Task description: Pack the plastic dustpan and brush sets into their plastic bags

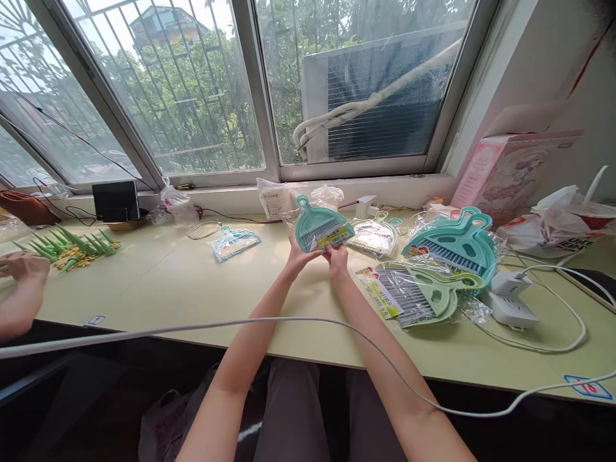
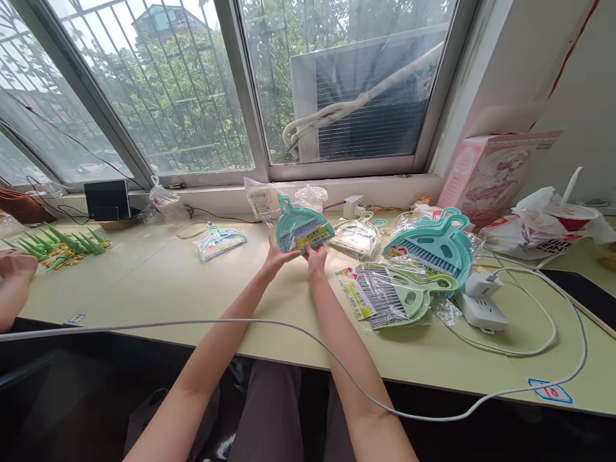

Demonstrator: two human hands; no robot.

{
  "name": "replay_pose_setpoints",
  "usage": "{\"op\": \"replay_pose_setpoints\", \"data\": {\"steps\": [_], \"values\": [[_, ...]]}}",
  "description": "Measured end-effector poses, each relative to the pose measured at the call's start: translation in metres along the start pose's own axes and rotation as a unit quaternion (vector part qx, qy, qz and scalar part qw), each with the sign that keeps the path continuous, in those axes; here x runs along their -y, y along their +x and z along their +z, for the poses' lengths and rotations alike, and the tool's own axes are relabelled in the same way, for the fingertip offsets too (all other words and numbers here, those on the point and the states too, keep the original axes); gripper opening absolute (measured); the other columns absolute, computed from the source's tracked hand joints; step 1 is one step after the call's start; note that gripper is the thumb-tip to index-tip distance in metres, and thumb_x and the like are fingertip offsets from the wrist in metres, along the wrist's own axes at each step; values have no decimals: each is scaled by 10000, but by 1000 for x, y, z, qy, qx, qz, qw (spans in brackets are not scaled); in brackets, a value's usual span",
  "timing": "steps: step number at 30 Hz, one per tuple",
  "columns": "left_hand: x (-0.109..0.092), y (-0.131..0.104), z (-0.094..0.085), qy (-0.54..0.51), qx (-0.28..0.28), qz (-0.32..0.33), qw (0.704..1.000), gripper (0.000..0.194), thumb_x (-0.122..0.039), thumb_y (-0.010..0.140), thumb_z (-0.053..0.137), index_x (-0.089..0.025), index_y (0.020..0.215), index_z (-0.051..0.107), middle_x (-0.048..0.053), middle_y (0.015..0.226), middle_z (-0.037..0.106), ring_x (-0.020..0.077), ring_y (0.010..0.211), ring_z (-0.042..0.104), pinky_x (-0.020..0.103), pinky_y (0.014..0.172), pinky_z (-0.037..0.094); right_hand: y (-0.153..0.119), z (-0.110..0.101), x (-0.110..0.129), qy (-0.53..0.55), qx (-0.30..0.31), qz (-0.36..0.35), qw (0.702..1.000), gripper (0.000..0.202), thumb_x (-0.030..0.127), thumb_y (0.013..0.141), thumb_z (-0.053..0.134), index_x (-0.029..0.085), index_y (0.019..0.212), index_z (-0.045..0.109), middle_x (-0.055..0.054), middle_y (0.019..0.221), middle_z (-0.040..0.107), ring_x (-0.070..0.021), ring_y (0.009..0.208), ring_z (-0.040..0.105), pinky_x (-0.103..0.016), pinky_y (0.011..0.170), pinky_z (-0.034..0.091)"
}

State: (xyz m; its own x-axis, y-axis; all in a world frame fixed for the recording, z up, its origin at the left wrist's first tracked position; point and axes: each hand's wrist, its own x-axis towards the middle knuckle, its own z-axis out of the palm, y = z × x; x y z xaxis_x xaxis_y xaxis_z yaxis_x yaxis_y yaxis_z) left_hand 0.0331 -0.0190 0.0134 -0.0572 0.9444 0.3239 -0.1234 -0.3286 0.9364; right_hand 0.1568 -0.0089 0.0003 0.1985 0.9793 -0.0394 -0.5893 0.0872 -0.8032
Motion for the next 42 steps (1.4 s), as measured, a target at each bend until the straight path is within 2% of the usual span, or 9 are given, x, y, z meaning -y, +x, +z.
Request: {"op": "replay_pose_setpoints", "data": {"steps": [9,16,23,25,28,32,35,38,42], "values": [[7,-13,19,133,-136,108,976,827,-328,893,634,-274,1558,144,119,1658,237,250,1487,344,395,1211,298,-3,3,-4,39,16,-21,999,369,240,713,776,198,1043,618,-69,1056,739,-229,1027,698,-393,899,611],[11,-15,24,130,-222,51,965,703,-264,921,558,-227,1526,202,172,1410,541,273,1234,600,416,1038,476,-3,5,-10,42,25,-30,998,282,197,693,757,199,929,602,-48,985,723,-205,942,694,-401,870,611],[19,-22,35,42,-136,49,989,1039,-354,805,756,-275,1579,69,148,1388,568,280,1221,618,389,947,554,2,-1,-8,40,-11,-45,998,255,222,700,764,199,880,586,-55,963,723,-209,937,699,-357,831,619],[22,-22,38,15,-88,26,996,1077,-364,751,810,-274,1571,116,135,1340,608,281,1179,643,401,943,561,4,-4,-6,37,-38,-56,997,256,237,699,771,205,855,570,-50,943,723,-205,911,701,-337,793,622],[24,-20,38,-5,-11,-25,1000,913,-391,738,813,-261,1486,304,133,1289,634,267,1031,703,412,842,598,7,-6,-4,27,-75,-52,995,262,256,703,774,216,810,539,-27,865,710,-193,818,701,-320,725,623],[18,-14,32,-9,-62,-51,997,615,-434,827,713,-214,1330,436,144,1243,640,259,974,714,376,737,613,4,-1,-4,57,-57,-39,996,251,241,727,759,220,837,535,-14,852,713,-179,806,709,-322,765,630],[11,-11,27,-9,-108,-27,994,568,-447,850,687,-212,1299,432,148,1258,633,279,1078,678,362,733,615,-1,7,-7,87,-25,-25,996,223,250,775,728,217,902,547,-19,898,724,-168,816,720,-336,835,625],[7,-14,28,-14,-107,-27,994,572,-466,877,653,-227,1323,386,146,1309,617,273,1131,659,362,771,609,-5,11,-8,98,-21,-18,995,200,294,850,659,216,1004,559,-32,970,726,-160,831,728,-337,864,618],[6,-19,34,-20,-54,-47,997,680,-455,832,707,-266,1370,337,130,1363,603,268,1182,644,392,876,574,-4,8,-6,105,-89,-26,990,180,287,923,534,229,1093,551,-44,1059,716,-152,876,730,-336,889,609]]}}
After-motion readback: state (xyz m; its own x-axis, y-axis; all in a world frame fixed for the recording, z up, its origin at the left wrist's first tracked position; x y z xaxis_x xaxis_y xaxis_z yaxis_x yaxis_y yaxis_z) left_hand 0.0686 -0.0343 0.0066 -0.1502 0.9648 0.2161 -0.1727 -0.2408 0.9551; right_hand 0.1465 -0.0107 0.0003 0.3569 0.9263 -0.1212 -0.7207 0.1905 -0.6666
